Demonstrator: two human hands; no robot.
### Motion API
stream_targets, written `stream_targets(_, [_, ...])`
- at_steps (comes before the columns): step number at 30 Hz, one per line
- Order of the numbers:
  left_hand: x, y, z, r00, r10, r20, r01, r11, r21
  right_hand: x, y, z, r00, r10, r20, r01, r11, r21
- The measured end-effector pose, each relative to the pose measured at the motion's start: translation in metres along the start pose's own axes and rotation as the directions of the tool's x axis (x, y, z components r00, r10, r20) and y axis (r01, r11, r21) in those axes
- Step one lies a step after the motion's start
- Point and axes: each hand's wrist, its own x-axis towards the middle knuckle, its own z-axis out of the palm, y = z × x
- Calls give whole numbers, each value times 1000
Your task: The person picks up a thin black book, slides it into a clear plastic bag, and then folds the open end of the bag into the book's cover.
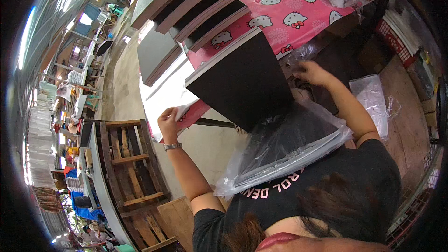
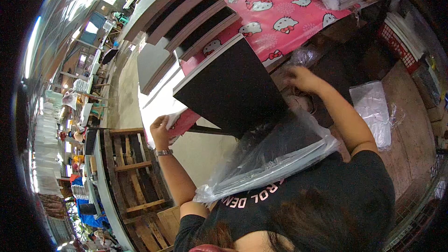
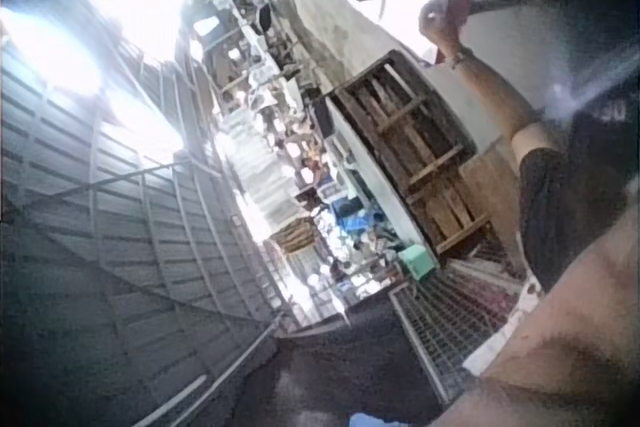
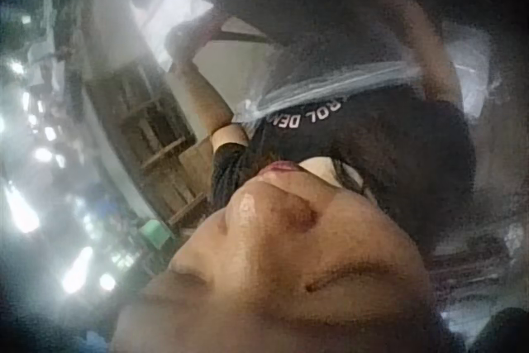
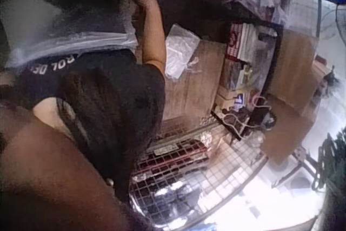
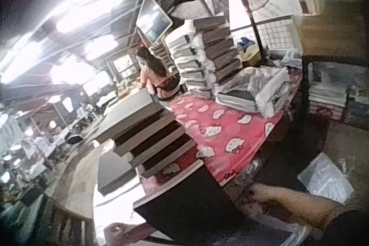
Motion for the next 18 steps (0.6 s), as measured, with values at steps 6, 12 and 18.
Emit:
stream_targets(6, [0,42,-7,891,264,-371,-267,963,43,0,-149,-27,777,-622,-96,628,775,70])
stream_targets(12, [-17,98,27,584,560,-588,-311,823,476,-2,-215,25,401,-911,-98,910,408,-73])
stream_targets(18, [-17,140,-16,405,607,-684,-147,782,606,9,-228,54,349,-935,63,923,332,-192])
